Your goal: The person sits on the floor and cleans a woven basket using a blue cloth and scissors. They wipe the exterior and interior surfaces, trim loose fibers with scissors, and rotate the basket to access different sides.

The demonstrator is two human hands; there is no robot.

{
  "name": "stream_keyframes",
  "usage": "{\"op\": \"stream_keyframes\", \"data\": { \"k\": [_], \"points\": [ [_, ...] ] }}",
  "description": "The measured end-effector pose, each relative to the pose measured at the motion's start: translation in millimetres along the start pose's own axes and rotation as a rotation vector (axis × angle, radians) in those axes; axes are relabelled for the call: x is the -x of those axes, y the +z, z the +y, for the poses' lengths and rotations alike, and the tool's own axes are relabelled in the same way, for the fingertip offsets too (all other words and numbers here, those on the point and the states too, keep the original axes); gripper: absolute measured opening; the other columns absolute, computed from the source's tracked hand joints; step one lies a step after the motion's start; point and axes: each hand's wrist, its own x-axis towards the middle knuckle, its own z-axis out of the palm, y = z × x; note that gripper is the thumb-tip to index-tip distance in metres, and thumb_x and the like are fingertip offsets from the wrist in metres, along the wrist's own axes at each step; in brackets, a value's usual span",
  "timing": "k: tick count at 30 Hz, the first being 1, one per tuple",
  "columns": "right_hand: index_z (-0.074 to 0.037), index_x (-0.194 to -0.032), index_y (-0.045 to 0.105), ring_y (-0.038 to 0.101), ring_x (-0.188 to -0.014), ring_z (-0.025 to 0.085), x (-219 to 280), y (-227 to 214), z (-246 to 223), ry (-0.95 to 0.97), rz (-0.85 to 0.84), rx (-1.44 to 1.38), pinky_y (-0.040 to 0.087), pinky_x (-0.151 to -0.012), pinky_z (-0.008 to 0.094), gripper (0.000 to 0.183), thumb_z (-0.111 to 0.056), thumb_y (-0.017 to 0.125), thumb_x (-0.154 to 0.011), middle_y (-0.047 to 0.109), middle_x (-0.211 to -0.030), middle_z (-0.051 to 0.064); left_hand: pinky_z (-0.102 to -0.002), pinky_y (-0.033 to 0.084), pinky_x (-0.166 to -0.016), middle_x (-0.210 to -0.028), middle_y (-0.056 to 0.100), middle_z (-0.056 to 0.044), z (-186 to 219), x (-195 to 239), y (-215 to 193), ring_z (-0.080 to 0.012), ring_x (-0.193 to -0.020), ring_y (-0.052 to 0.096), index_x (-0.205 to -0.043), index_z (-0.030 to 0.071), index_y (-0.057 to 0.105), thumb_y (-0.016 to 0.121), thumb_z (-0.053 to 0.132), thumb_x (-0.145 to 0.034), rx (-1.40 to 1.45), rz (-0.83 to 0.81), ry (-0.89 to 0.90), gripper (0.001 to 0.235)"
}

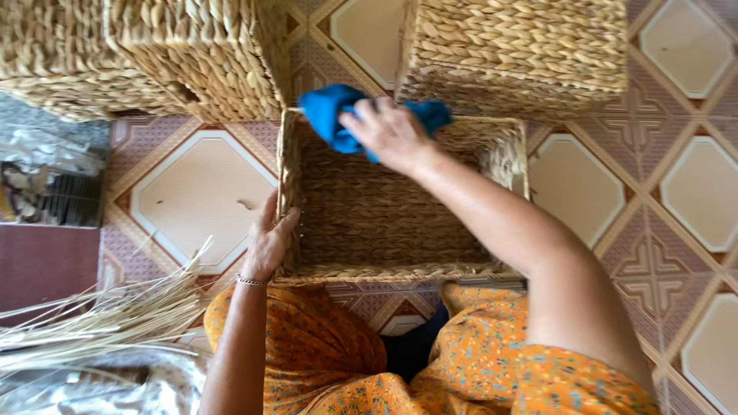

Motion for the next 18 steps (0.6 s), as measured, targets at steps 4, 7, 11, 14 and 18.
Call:
{"op": "stream_keyframes", "data": {
  "k": [4,7,11,14,18],
  "points": [
    [-0.014,-0.129,0.058,0.063,-0.087,0.026,77,-36,44,0.115,-0.156,0.177,0.055,-0.053,0.034,0.04,-0.003,0.065,-0.091,0.054,-0.108,0.011,-0.029,0.044,-0.107,-0.144,0.058,-0.012,-1,-6,0,-0.0156,-0.128,0.054,-0.155,-0.002,0.038,0.066,0.016,-0.098,-0.002,-0.005,0.09,0.066],
    [-0.02,-0.126,0.059,0.064,-0.087,0.027,132,-67,75,0.445,-0.49,0.096,0.054,-0.06,0.036,0.035,-0.005,0.057,-0.094,0.055,-0.104,0.012,-0.029,0.043,-0.107,-0.142,0.059,-0.011,-1,-5,3,-0.0161,-0.129,0.054,-0.155,-0.002,0.037,0.065,0.018,-0.098,-0.017,-0.01,0.07,0.066],
    [-0.021,-0.126,0.068,0.068,-0.083,0.029,145,-102,101,0.645,-0.685,0.204,0.056,-0.067,0.04,0.03,-0.011,0.054,-0.1,0.064,-0.106,0.015,-0.029,0.045,-0.105,-0.137,0.063,-0.011,-1,-5,6,-0.017,-0.125,0.057,-0.156,0.001,0.037,0.063,0.023,-0.1,0.075,-0.009,0.016,0.066],
    [-0.022,-0.116,0.076,0.067,-0.091,0.033,122,-116,103,0.72,-0.496,0.01,0.052,-0.075,0.047,0.024,-0.024,0.068,-0.093,0.07,-0.103,0.014,-0.032,0.046,-0.102,-0.133,0.062,-0.013,1,-6,7,-0.0189,-0.118,0.056,-0.16,0.005,0.037,0.06,0.029,-0.102,0.142,0.028,-0.082,0.067],
    [-0.015,-0.12,0.075,0.07,-0.088,0.027,35,-70,48,0.334,0.091,-0.33,0.056,-0.071,0.039,0.037,-0.02,0.084,-0.084,0.072,-0.107,0.012,-0.032,0.042,-0.108,-0.141,0.06,-0.01,5,-4,7,-0.0176,-0.13,0.053,-0.156,0.003,0.039,0.066,0.027,-0.098,-0.07,0.035,0.01,0.068]
  ]
}}
